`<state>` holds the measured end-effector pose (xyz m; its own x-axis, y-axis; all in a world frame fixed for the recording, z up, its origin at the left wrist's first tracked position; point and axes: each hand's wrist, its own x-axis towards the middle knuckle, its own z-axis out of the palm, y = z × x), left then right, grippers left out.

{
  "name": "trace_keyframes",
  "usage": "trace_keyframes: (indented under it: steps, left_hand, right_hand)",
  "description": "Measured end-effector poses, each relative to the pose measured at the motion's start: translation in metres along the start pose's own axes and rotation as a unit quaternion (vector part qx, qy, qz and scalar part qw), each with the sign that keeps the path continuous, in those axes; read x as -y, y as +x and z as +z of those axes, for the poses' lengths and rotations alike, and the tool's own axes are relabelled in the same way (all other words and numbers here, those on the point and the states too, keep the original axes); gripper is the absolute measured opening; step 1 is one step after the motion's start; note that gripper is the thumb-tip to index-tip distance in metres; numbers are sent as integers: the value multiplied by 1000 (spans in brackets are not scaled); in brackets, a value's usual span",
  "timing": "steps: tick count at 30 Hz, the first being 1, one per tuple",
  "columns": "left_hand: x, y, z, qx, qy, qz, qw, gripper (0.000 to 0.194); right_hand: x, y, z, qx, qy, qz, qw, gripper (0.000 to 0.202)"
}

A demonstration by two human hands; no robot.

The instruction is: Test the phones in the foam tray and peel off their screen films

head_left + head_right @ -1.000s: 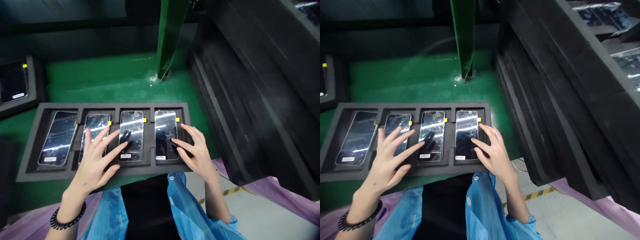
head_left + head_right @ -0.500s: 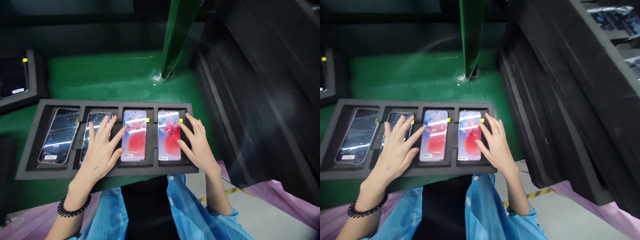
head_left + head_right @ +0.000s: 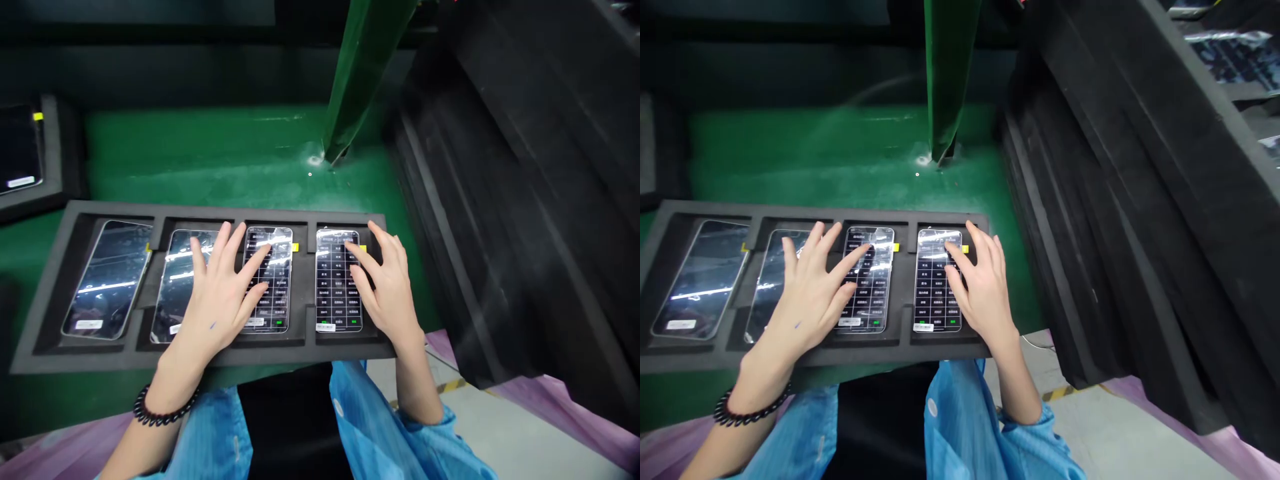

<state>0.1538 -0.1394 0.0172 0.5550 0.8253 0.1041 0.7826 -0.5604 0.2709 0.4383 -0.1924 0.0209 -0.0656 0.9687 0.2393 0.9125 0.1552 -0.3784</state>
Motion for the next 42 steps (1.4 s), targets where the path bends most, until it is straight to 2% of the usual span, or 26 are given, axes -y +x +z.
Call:
trace_keyframes:
  steps: [6,10,16,23,27,31,37,42]
  left_hand:
    - [-1,1,-1,7,-6,-4,1000,50]
    - [-1,1,-3,18,-9,-14,1000,51]
    - [1,0,-6,-35,-51,-27,998,56]
    - [1,-2,-6,-20,-40,-63,997,52]
    - [-2,3,-8,-2,-28,-95,995,52]
    - [0,6,-11,-22,-26,-127,991,52]
    - [3,9,-15,6,2,-103,995,47]
    - [-1,15,-16,0,25,-83,996,50]
  right_hand:
    - [1,1,-3,35,-8,-11,999,34]
    - [0,-1,-3,16,12,-1,1000,40]
    - [-1,-3,-1,-4,30,3,1000,39]
    - [-1,0,-1,-15,44,6,999,37]
    - [-2,11,-1,18,16,-16,1000,38]
    - [-2,24,0,55,-19,-44,997,39]
    - [-1,30,1,87,-48,-72,992,40]
    - [-4,24,-2,46,-31,-51,997,41]
